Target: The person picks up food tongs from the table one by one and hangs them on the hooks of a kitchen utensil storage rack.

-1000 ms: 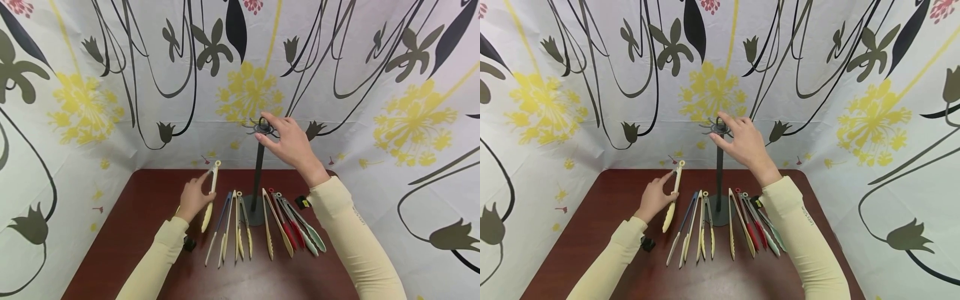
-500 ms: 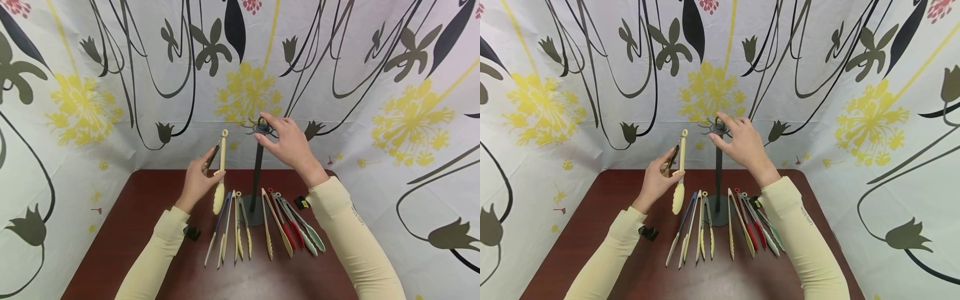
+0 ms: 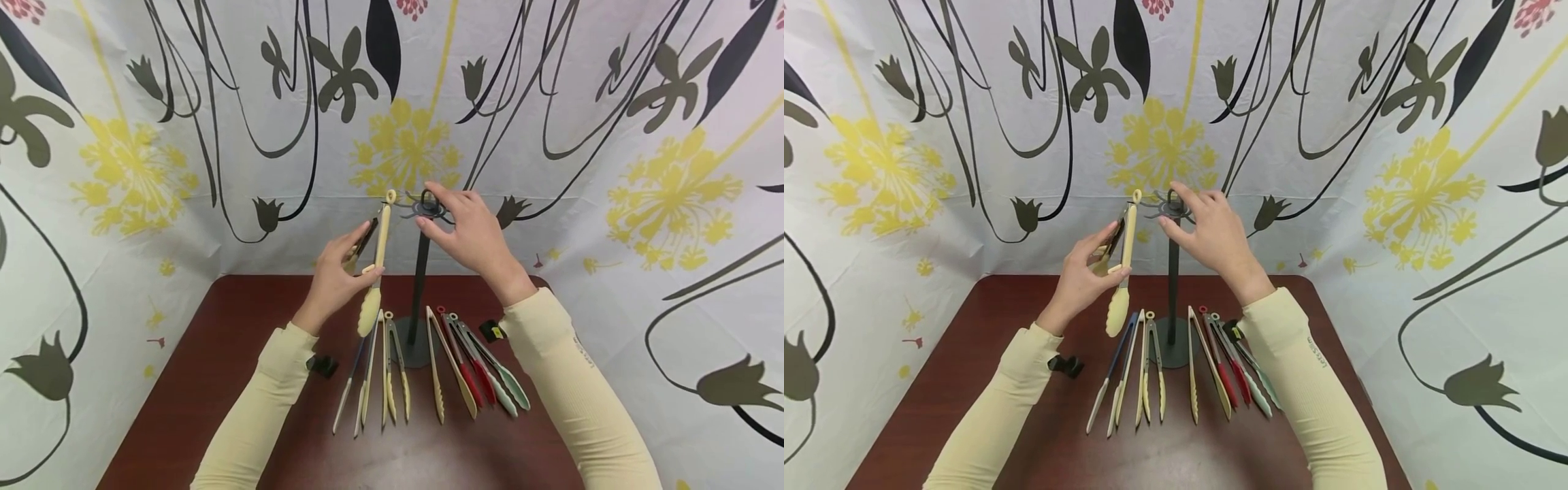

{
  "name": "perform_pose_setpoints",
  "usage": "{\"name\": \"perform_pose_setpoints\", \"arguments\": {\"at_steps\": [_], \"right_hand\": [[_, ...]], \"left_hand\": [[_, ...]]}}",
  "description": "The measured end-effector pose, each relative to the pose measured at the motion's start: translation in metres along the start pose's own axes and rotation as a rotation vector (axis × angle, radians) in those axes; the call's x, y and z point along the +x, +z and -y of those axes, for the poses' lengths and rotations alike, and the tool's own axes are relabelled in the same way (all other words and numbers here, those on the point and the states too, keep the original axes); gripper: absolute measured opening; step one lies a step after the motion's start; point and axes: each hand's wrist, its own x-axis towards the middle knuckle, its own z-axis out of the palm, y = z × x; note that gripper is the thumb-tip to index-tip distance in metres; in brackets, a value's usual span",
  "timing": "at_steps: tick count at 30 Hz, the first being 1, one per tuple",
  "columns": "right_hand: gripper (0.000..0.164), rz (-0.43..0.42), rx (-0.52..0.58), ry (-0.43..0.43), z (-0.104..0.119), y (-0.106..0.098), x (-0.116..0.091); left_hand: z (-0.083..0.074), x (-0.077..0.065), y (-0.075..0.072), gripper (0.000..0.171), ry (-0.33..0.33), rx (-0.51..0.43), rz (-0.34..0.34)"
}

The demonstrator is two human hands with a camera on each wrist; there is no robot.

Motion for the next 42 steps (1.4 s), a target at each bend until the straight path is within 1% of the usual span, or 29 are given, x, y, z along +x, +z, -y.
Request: {"name": "perform_pose_setpoints", "arguments": {"at_steps": [5, 13, 17, 23, 37, 42], "right_hand": [[0.065, 0.006, 0.009, -0.002, 0.000, 0.000, 0.000], [0.065, -0.009, 0.014, -0.002, -0.001, 0.000, -0.001], [0.065, -0.006, 0.013, 0.000, 0.000, 0.001, 0.000], [0.065, -0.001, 0.006, 0.008, 0.001, 0.000, 0.000], [0.065, 0.004, 0.010, 0.005, 0.000, 0.001, -0.001], [0.065, 0.004, 0.011, 0.007, 0.000, 0.000, -0.002]], "left_hand": [[0.001, -0.002, 0.001, 0.080, 0.004, -0.014, 0.008], [0.008, -0.003, 0.007, 0.080, 0.014, -0.011, 0.036], [0.011, -0.005, 0.010, 0.080, 0.010, -0.030, 0.046], [0.013, -0.005, 0.015, 0.080, 0.002, -0.073, 0.042], [0.026, -0.003, 0.033, 0.082, -0.034, -0.171, 0.062], [0.029, -0.001, 0.040, 0.081, -0.045, -0.166, 0.070]]}}
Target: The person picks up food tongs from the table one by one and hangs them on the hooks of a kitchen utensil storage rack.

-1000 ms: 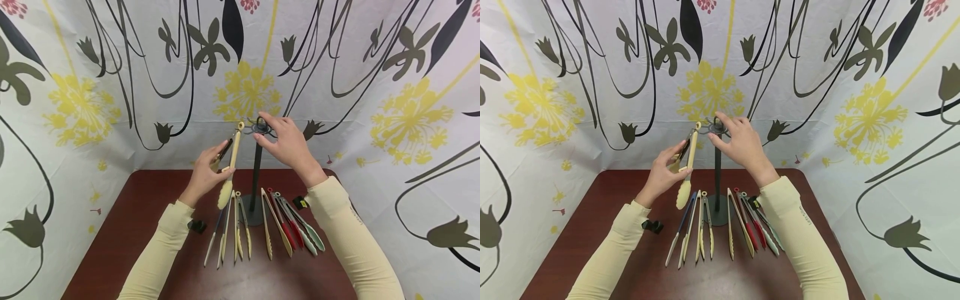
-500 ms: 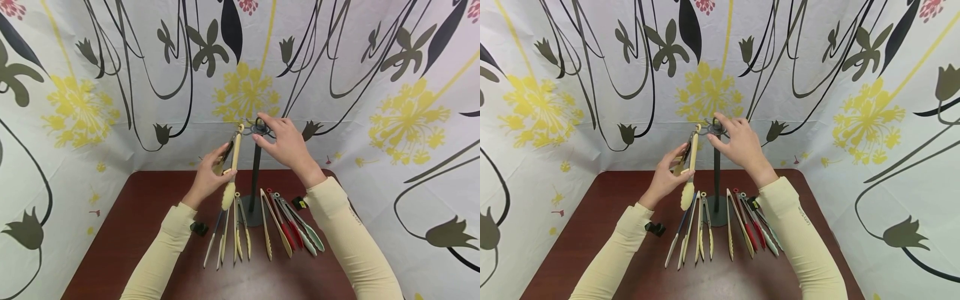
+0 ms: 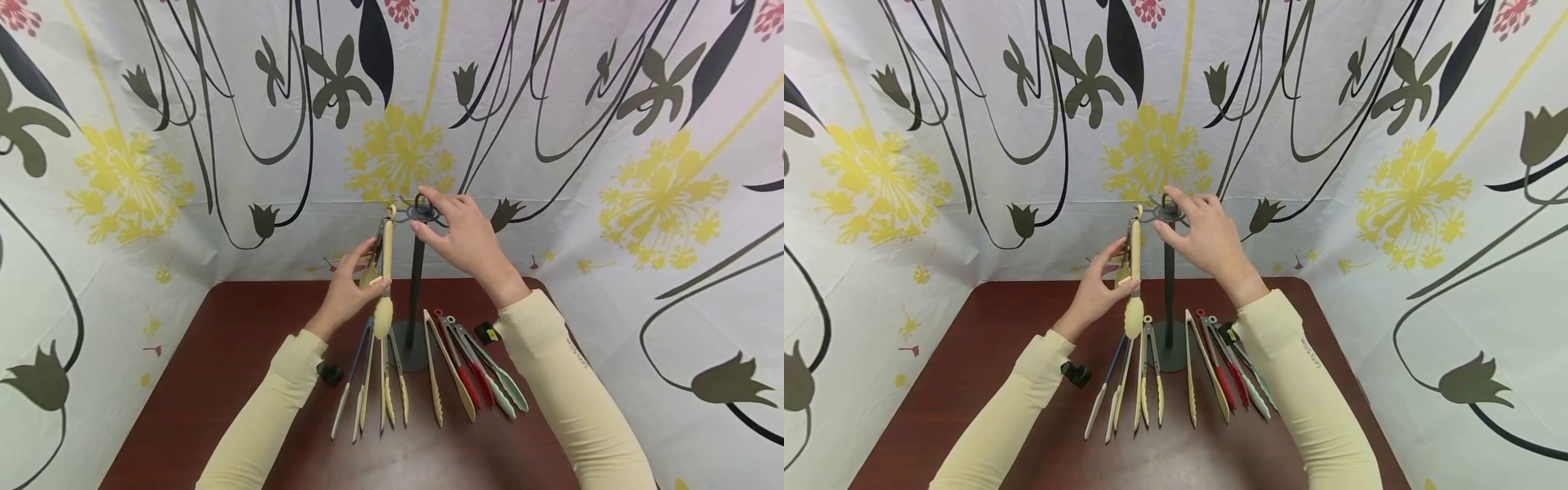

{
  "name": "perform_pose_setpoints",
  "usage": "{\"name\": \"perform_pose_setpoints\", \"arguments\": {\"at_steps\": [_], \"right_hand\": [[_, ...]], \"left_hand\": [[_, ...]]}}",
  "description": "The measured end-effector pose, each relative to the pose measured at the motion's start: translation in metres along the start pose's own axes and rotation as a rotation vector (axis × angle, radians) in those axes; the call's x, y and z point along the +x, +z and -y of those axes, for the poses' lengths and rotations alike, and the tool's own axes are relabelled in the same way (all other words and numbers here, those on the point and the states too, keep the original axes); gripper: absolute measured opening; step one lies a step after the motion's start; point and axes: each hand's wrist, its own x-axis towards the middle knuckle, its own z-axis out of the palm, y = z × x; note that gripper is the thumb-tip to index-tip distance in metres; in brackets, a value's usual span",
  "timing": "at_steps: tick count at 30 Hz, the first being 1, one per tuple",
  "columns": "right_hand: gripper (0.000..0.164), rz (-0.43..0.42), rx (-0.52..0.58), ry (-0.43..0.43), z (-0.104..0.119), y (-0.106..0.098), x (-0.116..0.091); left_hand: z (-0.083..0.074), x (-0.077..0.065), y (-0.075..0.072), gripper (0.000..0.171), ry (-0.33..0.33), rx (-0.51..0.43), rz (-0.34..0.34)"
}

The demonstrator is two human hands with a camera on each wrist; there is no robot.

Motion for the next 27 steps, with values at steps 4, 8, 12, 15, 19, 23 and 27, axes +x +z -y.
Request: {"name": "perform_pose_setpoints", "arguments": {"at_steps": [4, 8, 12, 15, 19, 23, 27], "right_hand": [[0.065, -0.001, 0.005, 0.001, 0.000, 0.000, -0.001], [0.065, 0.001, 0.006, -0.002, -0.001, 0.000, 0.000], [0.066, 0.001, 0.006, -0.004, -0.003, 0.002, 0.000], [0.067, 0.009, -0.002, -0.002, -0.003, 0.001, 0.000], [0.068, 0.037, -0.011, 0.004, -0.003, -0.003, 0.000], [0.069, 0.059, -0.014, 0.010, -0.003, -0.006, 0.000], [0.069, 0.064, -0.016, 0.000, -0.004, -0.007, 0.001]], "left_hand": [[0.000, 0.002, 0.004, 0.080, -0.014, 0.005, 0.009], [-0.002, 0.002, 0.007, 0.080, -0.039, 0.011, 0.020], [-0.003, 0.002, 0.007, 0.080, -0.052, 0.009, 0.028], [-0.003, 0.003, 0.007, 0.081, -0.054, 0.006, 0.033], [-0.006, 0.004, 0.005, 0.081, -0.062, 0.008, 0.044], [-0.009, 0.005, 0.004, 0.082, -0.067, 0.012, 0.055], [-0.010, 0.007, 0.004, 0.083, -0.070, 0.027, 0.069]]}}
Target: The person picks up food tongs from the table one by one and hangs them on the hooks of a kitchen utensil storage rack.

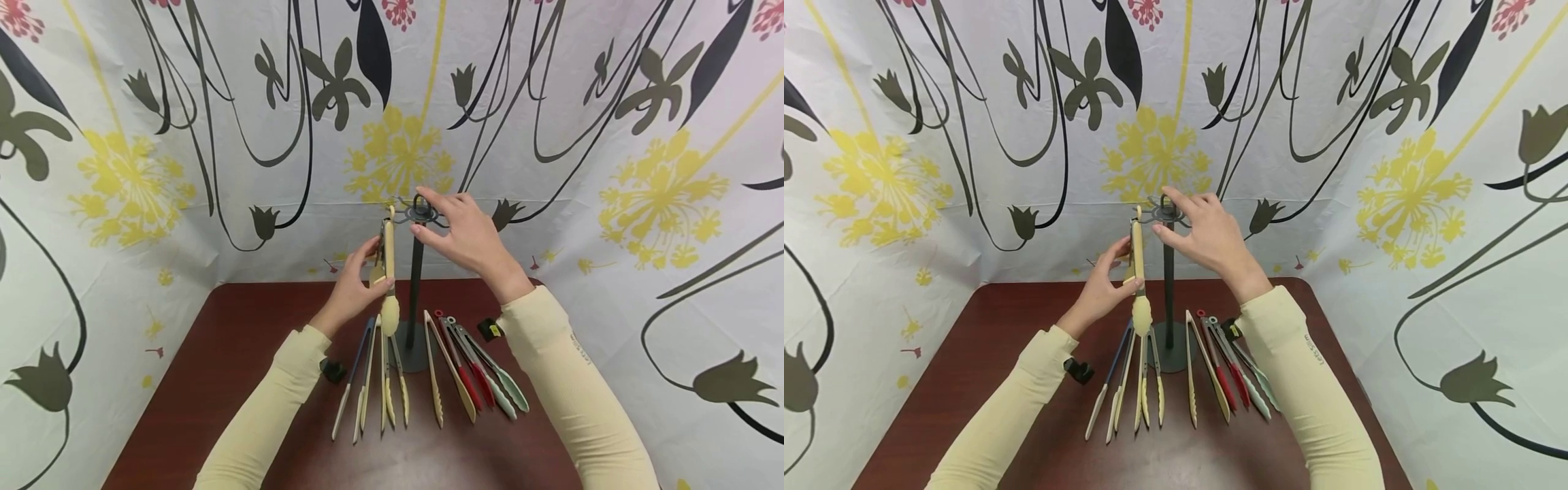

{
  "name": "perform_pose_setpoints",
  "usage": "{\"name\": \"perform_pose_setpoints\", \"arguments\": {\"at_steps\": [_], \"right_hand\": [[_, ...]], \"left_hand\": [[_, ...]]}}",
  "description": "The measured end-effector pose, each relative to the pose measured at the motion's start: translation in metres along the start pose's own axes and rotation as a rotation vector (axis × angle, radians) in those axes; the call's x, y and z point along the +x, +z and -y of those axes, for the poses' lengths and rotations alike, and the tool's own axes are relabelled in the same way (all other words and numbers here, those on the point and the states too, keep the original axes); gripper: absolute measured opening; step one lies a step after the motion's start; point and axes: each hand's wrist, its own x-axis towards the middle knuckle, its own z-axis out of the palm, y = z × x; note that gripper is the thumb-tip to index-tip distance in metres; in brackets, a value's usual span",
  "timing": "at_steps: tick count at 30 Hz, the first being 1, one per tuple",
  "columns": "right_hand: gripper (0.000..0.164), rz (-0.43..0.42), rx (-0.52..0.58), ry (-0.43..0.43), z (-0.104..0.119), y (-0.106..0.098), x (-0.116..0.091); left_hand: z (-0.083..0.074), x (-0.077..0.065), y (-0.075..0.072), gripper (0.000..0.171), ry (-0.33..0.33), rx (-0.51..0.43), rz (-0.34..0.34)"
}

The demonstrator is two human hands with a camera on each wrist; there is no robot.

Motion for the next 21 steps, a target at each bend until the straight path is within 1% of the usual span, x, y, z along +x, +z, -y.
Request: {"name": "perform_pose_setpoints", "arguments": {"at_steps": [9, 21], "right_hand": [[0.068, -0.001, 0.001, -0.010, -0.0005, 0.0000, 0.0009], [0.069, 0.019, -0.009, -0.013, -0.0002, -0.0035, 0.0010]], "left_hand": [[-0.0024, 0.0015, 0.0000, 0.085, 0.007, 0.012, 0.016], [-0.0061, 0.0026, -0.0008, 0.086, -0.016, 0.042, 0.036]]}}
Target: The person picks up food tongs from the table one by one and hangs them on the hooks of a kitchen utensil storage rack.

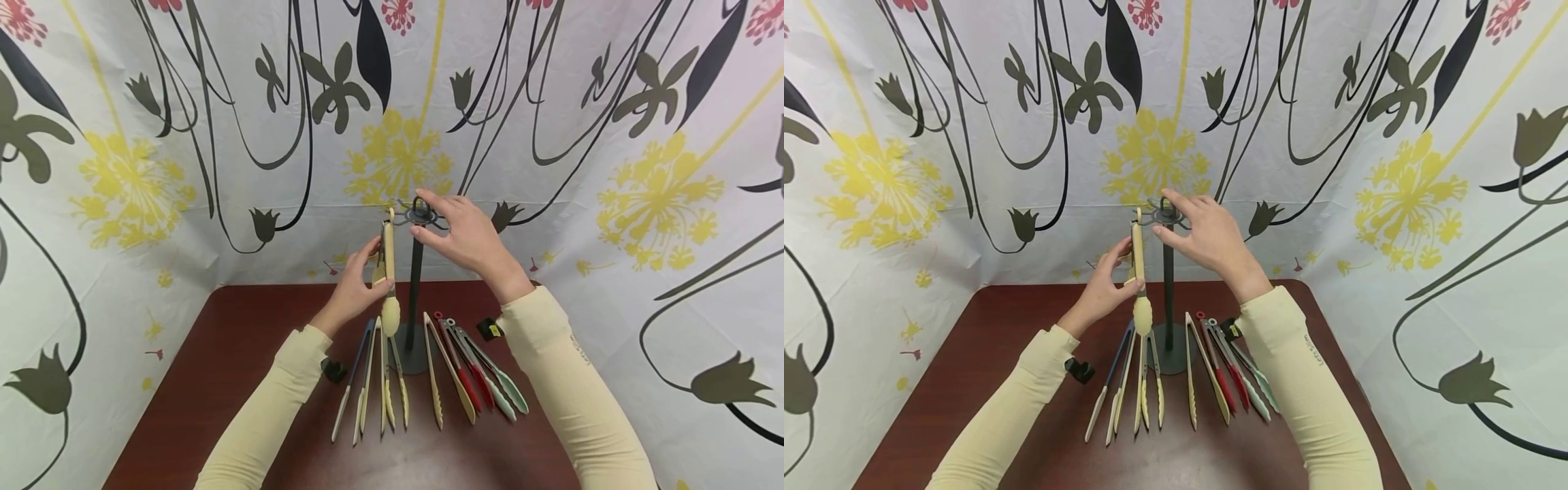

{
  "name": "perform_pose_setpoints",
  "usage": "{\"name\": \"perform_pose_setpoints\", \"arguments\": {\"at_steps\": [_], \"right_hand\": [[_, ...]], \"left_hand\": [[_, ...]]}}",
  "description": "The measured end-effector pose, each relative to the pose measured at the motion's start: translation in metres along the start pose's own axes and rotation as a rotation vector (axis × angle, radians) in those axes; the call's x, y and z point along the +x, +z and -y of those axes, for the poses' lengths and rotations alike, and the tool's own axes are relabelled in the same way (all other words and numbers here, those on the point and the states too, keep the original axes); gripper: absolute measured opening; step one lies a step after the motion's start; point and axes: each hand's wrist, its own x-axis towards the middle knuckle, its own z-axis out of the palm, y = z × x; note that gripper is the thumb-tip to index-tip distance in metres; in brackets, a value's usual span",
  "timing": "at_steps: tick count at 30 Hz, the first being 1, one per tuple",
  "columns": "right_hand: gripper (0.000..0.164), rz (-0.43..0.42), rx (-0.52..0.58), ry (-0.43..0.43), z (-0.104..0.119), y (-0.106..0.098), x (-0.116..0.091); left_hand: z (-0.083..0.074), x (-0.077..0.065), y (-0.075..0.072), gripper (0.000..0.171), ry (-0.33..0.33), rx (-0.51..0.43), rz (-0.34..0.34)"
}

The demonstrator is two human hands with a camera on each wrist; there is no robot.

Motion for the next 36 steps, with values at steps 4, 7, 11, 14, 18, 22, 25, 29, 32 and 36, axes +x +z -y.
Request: {"name": "perform_pose_setpoints", "arguments": {"at_steps": [4, 7, 11, 14, 18, 22, 25, 29, 32, 36], "right_hand": [[0.069, 0.007, -0.005, -0.001, 0.000, -0.001, 0.000], [0.069, 0.011, -0.008, 0.002, 0.001, -0.001, 0.000], [0.070, 0.018, -0.002, 0.013, 0.001, -0.001, 0.000], [0.070, 0.018, 0.002, 0.016, 0.002, -0.001, 0.000], [0.069, 0.011, 0.003, 0.015, 0.002, -0.001, 0.000], [0.070, 0.005, 0.000, 0.014, 0.003, -0.001, 0.000], [0.070, 0.002, -0.002, 0.017, 0.003, -0.001, 0.000], [0.069, -0.004, -0.004, 0.019, 0.004, -0.001, -0.001], [0.069, -0.007, -0.006, 0.019, 0.004, 0.000, 0.000], [0.070, -0.008, -0.009, 0.022, 0.004, 0.000, 0.001]], "left_hand": [[0.000, 0.000, 0.000, 0.087, -0.004, 0.013, 0.002], [0.000, 0.000, 0.000, 0.086, -0.011, 0.014, 0.004], [0.000, 0.001, -0.001, 0.085, -0.013, 0.007, 0.008], [0.001, 0.001, -0.001, 0.085, -0.007, 0.009, 0.009], [0.003, 0.001, -0.002, 0.084, 0.005, 0.012, 0.009], [0.004, 0.000, -0.004, 0.083, 0.004, 0.004, 0.018], [0.004, -0.002, -0.008, 0.082, -0.002, -0.001, 0.022], [0.006, -0.005, -0.012, 0.081, 0.000, 0.005, 0.014], [0.010, -0.009, -0.015, 0.079, 0.002, 0.012, 0.009], [0.021, -0.019, -0.018, 0.077, -0.028, 0.011, 0.011]]}}
